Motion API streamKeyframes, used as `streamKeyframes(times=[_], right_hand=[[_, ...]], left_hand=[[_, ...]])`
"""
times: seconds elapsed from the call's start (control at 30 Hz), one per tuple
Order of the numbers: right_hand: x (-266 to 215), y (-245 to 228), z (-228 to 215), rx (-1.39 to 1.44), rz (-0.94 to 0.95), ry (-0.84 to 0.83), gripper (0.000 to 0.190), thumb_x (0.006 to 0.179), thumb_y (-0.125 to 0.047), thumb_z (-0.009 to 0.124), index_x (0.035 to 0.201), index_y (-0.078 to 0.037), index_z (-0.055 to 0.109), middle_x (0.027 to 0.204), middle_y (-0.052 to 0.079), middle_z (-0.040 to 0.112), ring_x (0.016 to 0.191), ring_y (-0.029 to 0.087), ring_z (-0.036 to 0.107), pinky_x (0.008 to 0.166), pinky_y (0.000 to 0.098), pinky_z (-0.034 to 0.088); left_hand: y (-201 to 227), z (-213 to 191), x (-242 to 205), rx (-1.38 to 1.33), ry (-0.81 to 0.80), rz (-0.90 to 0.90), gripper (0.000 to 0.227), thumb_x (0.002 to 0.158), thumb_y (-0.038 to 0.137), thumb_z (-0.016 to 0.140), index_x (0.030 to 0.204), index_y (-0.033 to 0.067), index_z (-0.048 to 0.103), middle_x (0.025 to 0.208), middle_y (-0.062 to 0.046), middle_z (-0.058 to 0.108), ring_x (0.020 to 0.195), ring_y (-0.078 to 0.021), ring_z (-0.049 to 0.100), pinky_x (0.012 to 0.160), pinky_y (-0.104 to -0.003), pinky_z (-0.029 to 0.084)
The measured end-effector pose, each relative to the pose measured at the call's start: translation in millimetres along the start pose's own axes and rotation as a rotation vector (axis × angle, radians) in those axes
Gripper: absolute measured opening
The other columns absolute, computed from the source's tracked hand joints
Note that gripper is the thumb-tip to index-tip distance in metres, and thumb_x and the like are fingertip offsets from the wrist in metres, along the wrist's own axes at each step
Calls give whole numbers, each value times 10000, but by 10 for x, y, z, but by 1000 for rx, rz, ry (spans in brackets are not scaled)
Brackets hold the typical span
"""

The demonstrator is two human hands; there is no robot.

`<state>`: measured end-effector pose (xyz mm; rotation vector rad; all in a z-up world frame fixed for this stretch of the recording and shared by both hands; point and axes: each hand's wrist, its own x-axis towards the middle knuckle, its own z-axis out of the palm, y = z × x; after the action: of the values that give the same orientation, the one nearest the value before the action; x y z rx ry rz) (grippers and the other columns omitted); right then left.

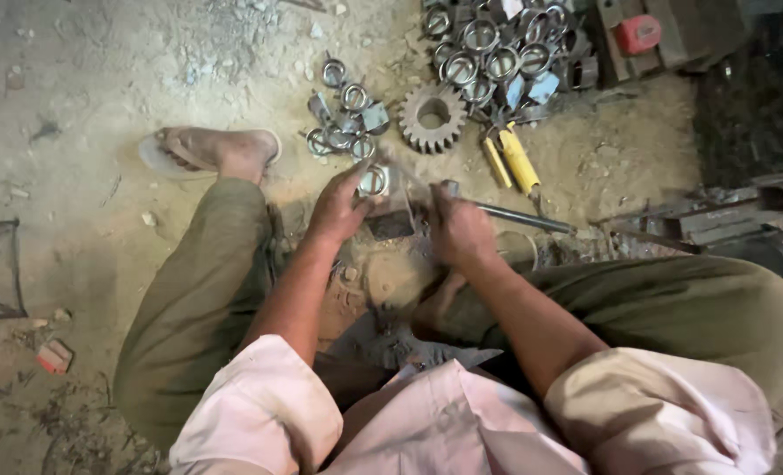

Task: The person sits on the floor and repeatedly hammers small metal rings and square blocks using a hammer and a metal rod. They pick up parts from a pile, place them on a gear, strike them, and then set them aside.

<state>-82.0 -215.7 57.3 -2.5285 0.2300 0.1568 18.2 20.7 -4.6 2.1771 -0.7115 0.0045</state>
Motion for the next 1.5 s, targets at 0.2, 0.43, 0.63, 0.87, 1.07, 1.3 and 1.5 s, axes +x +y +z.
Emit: streamKeyframes(times=[0.2,0.43,0.63,0.87,1.07,1.3,1.5], right_hand=[[-106,-61,-36,90,9,-14,307,1023,-311,529,1240,-120,633,992,286,697,949,508,658,815,597,514],[-53,16,-77,90,-54,91,303,1015,-293,528,1225,-97,622,915,286,698,892,519,650,780,617,499],[-126,26,-229,57,-36,93,372,991,-341,564,1300,-145,628,892,293,693,862,514,656,741,614,502],[-153,-8,-203,136,-115,179,341,1021,-304,540,1284,-97,609,889,286,696,863,511,661,756,610,504],[-184,105,50,158,-74,163,315,1010,-263,546,1272,-99,608,905,284,695,870,504,661,755,600,506],[-186,168,126,112,-118,149,401,967,-254,576,1328,-80,582,902,290,691,844,528,647,733,620,496],[-87,271,171,20,-119,78,390,948,-234,577,1309,-85,583,881,299,681,832,533,646,710,625,501]], left_hand=[[-64,33,-26,17,-1,-25,766,841,229,818,1518,76,493,1406,-236,612,1301,-387,584,1098,-437,465],[458,69,-9,228,2,-481,651,861,405,811,1413,144,585,1315,-168,684,1226,-367,629,1037,-451,502],[275,183,23,263,177,-60,714,834,222,759,1465,9,502,1484,-274,512,1295,-459,528,1092,-487,456],[201,176,-32,374,177,-67,690,828,313,834,1407,56,562,1435,-239,519,1279,-436,532,1071,-480,461],[368,135,-7,443,196,-34,645,807,337,833,1340,55,606,1329,-115,609,1157,-360,555,968,-485,486],[367,99,-14,544,151,-98,580,767,351,836,1270,118,663,1306,-83,635,1166,-327,567,926,-480,483],[502,21,126,510,108,-160,560,753,369,852,1211,93,686,1181,-67,654,1121,-320,570,871,-491,471]])
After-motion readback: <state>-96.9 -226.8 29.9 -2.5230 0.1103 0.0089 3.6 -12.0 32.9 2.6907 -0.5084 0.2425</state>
